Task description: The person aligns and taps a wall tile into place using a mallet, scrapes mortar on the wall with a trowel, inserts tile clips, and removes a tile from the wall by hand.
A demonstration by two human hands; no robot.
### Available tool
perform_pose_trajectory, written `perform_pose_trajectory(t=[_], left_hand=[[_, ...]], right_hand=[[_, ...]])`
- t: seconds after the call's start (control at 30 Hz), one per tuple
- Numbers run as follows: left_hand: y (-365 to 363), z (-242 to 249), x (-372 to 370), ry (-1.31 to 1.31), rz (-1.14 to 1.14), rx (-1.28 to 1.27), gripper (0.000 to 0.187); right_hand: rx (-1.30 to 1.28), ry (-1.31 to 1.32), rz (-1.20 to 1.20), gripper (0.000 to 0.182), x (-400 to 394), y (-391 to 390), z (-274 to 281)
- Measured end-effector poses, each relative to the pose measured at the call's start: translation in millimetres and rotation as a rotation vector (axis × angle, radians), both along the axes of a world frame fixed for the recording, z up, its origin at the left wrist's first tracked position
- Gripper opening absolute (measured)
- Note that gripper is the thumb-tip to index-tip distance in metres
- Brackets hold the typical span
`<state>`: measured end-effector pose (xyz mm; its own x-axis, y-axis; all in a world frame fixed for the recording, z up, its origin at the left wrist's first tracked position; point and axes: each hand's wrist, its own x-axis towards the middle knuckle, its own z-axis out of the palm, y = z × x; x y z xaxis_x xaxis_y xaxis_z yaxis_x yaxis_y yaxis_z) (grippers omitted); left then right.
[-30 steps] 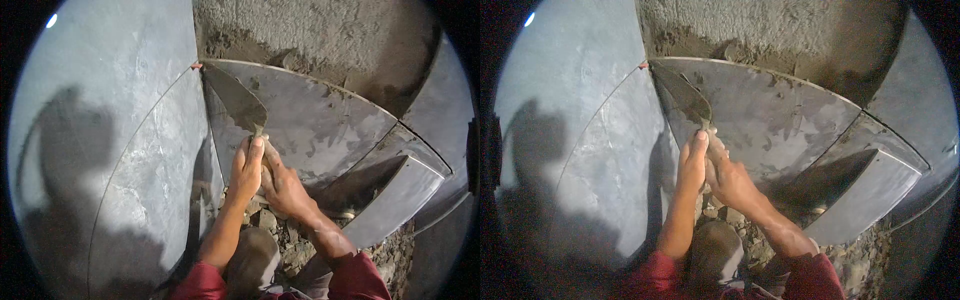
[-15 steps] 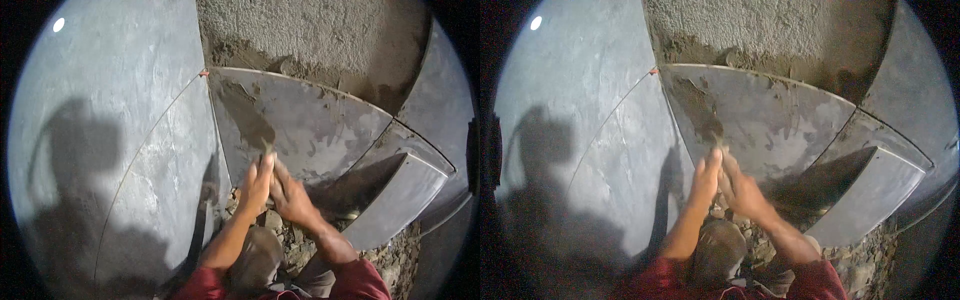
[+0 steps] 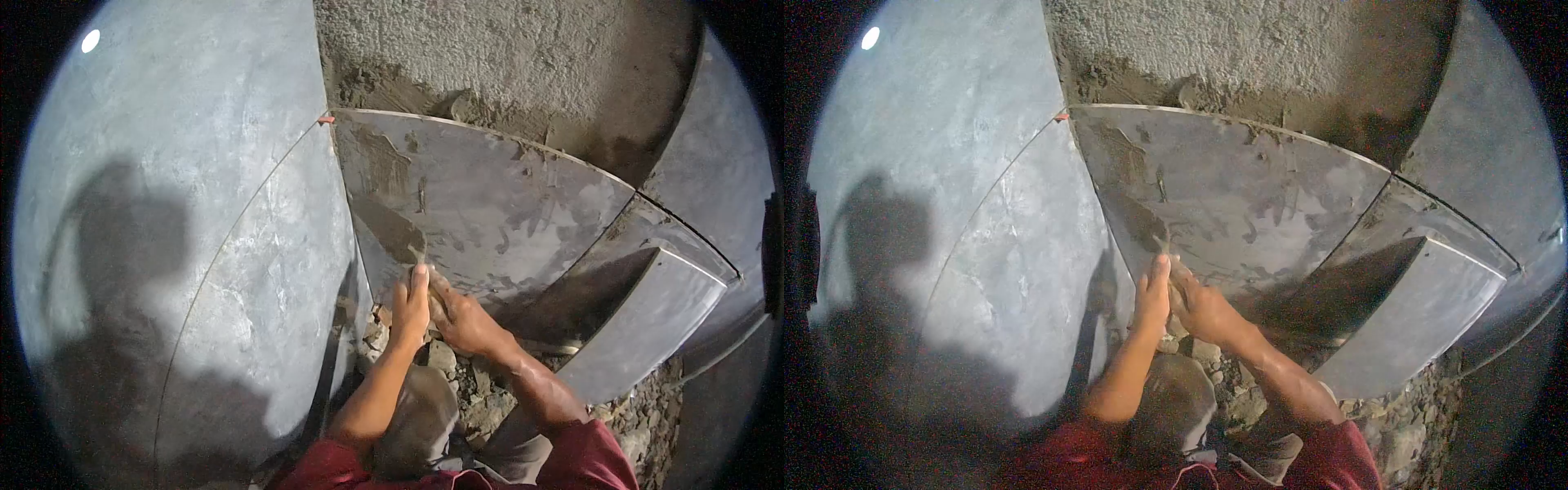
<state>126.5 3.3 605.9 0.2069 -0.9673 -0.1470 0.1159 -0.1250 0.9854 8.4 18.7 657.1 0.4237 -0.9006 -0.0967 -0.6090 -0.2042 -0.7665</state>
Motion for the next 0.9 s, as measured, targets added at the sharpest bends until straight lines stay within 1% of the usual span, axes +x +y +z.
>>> perform_pose_trajectory(t=[0.03, 0.07, 0.1, 0.17, 0.2, 0.3, 0.4, 0.43, 0.5, 0.6, 0.7, 0.73, 0.8, 0.9], left_hand=[[3, 2, -3, 0.062, 0.005, 0.055, 0.055], [10, 6, -2, 0.102, -0.073, 0.023, 0.053], [15, 13, -4, 0.033, -0.076, -0.046, 0.053], [16, 25, -7, -0.104, -0.078, -0.191, 0.051], [11, 31, -4, -0.112, -0.132, -0.296, 0.050], [0, 93, 3, -0.040, -0.113, -0.226, 0.048], [-16, 104, 8, -0.026, -0.078, -0.295, 0.049], [-20, 100, 8, -0.034, -0.062, -0.320, 0.050], [-26, 80, 6, -0.047, -0.028, -0.342, 0.051], [-29, 57, -1, -0.103, 0.073, -0.289, 0.053], [-18, 18, -8, -0.208, -0.004, -0.044, 0.054], [-15, -8, -10, -0.178, -0.007, -0.014, 0.055], [-16, -74, -17, -0.111, -0.018, 0.053, 0.056], [-16, -138, -12, 0.078, -0.036, 0.066, 0.058]], right_hand=[[0.005, 0.014, 0.000, 0.056, -3, 4, -1], [0.006, 0.028, 0.003, 0.056, -6, 6, -1], [0.008, 0.040, 0.009, 0.056, -7, 9, -1], [-0.234, -0.114, -0.018, 0.056, -8, 14, 2], [-0.352, -0.187, -0.034, 0.056, -9, 16, 7], [-0.294, -0.220, -0.020, 0.056, -3, 0, 54], [-0.420, -0.225, -0.006, 0.056, 3, -17, 63], [-0.392, -0.209, 0.004, 0.056, 3, -23, 60], [-0.307, -0.177, 0.023, 0.055, 1, -32, 44], [-0.387, -0.099, 0.082, 0.056, -4, -46, 19], [-0.273, -0.047, 0.136, 0.056, -19, -42, -36], [-0.289, -0.058, 0.145, 0.056, -20, -39, -62], [-0.314, -0.071, 0.158, 0.056, -26, -35, -112], [-0.124, 0.092, 0.134, 0.055, -18, -28, -140]])
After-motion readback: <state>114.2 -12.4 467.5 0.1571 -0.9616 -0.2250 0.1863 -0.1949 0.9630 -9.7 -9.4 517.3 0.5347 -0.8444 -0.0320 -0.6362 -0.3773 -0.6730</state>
